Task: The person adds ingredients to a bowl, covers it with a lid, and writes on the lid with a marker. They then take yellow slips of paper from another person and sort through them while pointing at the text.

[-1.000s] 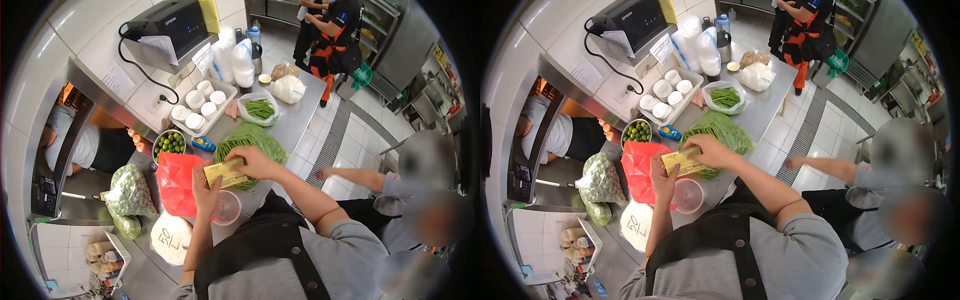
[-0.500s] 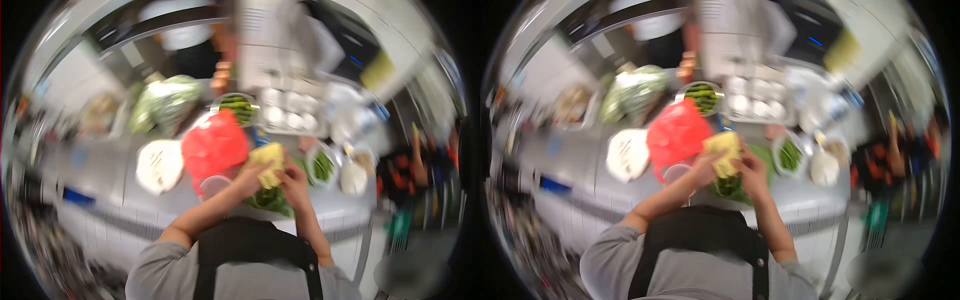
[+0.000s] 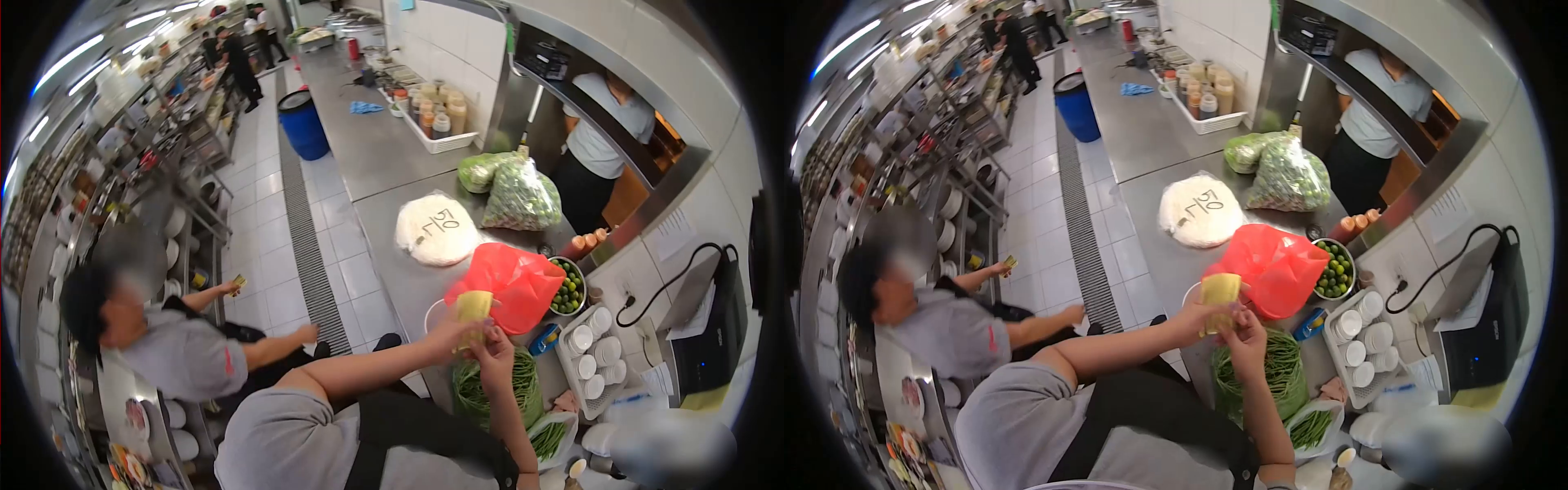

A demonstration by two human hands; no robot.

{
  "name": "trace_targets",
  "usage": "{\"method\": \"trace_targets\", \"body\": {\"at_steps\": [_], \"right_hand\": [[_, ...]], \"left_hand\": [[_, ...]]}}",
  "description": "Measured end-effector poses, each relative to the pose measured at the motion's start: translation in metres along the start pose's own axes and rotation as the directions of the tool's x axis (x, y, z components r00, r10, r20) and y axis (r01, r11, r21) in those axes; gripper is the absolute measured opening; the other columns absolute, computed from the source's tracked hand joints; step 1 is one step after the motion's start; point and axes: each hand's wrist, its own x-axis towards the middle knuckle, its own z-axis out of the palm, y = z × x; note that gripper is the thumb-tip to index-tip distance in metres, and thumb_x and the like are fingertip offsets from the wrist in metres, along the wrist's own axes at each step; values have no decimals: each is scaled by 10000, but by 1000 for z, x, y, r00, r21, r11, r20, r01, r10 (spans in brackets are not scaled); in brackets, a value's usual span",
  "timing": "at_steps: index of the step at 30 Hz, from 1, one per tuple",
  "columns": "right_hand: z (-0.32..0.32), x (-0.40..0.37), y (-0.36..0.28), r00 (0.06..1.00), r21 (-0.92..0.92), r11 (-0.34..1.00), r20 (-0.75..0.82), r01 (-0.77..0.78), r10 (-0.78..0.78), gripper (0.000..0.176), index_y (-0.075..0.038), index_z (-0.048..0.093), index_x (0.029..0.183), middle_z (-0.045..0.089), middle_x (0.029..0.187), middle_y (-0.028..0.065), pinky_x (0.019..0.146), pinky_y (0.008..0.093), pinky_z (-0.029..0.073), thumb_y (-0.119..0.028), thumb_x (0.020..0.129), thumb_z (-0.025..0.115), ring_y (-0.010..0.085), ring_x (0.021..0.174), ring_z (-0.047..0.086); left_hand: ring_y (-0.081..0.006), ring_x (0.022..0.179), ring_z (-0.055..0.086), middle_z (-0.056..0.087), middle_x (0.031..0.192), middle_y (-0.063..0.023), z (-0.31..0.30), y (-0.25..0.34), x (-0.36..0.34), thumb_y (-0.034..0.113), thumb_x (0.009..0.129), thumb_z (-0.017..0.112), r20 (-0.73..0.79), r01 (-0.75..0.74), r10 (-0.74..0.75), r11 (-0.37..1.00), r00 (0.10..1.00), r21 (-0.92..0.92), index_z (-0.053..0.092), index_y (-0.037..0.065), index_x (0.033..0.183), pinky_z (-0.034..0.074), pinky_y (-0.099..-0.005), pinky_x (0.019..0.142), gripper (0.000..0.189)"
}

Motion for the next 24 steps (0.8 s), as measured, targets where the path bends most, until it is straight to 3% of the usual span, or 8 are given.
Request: {"method": "trace_targets", "body": {"at_steps": [4, 6, 10, 14, 19, 22, 23, 24], "right_hand": [[16, -18, 14, 956, -56, 993, 269, -104, 115, 320, -24, 516, 1175, 619, 943, 44, 675, 249, 523, -6, 905, 686, 112, 791, 631], [13, -34, 33, 914, -157, 980, 367, -125, 175, 337, -11, 507, 1190, 618, 931, 51, 698, 245, 527, -12, 906, 689, 113, 781, 627], [8, -79, 49, 909, -236, 957, 339, -167, 242, 325, -2, 530, 1185, 625, 910, 57, 700, 248, 533, -42, 911, 701, 112, 789, 642], [-12, -133, 81, 956, -244, 949, 161, -201, 244, 259, 10, 573, 1127, 639, 900, 65, 724, 257, 551, -27, 905, 702, 121, 803, 659], [-16, -208, 108, 966, -201, 953, -172, -229, 195, 194, 1, 600, 1079, 662, 829, 74, 633, 269, 561, -31, 910, 690, 146, 717, 674], [4, -240, 118, 931, -136, 962, -317, -235, 183, 157, -3, 607, 1055, 664, 799, 78, 594, 277, 560, -66, 928, 675, 158, 681, 673], [13, -250, 123, 920, -105, 970, -351, -220, 171, 153, -3, 607, 1052, 664, 796, 80, 589, 279, 560, -79, 935, 669, 160, 674, 672], [23, -259, 129, 908, -76, 976, -388, -202, 158, 150, -3, 607, 1049, 664, 794, 83, 583, 282, 560, -92, 941, 663, 162, 667, 671]], "left_hand": [[-181, 792, 677, 640, 873, -64, -33, 5, -39, 64, 926, 641, -170, -137, 121, 986, 978, -92, 541, 6, 1312, 568, -324, 743, 403], [-179, 771, 664, 609, 832, -51, -36, 4, -58, 55, 926, 634, -220, -109, 95, 993, 971, -52, 542, 4, 1311, 562, -329, 728, 400], [-148, 742, 632, 616, 880, -37, -44, -2, -73, 71, 918, 660, -187, -9, 29, 994, 982, 106, 561, 28, 1305, 546, -299, 713, 402], [-104, 697, 599, 617, 903, -20, -14, -18, -72, 104, 911, 700, -74, 130, -117, 969, 990, 212, 575, 61, 1307, 516, -255, 663, 417], [-73, 739, 592, 623, 928, 17, 33, -20, -93, 111, 930, 701, 225, 28, -101, 951, 969, 307, 587, 100, 1297, 508, -244, 660, 384], [-70, 724, 591, 621, 916, 22, 33, 7, -135, 109, 936, 699, 303, -45, -47, 956, 952, 291, 589, 102, 1286, 502, -240, 657, 368], [-54, 666, 567, 585, 830, 33, 23, 2, -146, 153, 940, 695, 285, -115, 42, 963, 958, 245, 574, 93, 1268, 461, -226, 590, 355], [-56, 661, 567, 585, 828, 31, 5, 3, -163, 152, 938, 695, 257, -87, 19, 963, 966, 256, 572, 91, 1275, 465, -227, 591, 363]]}}
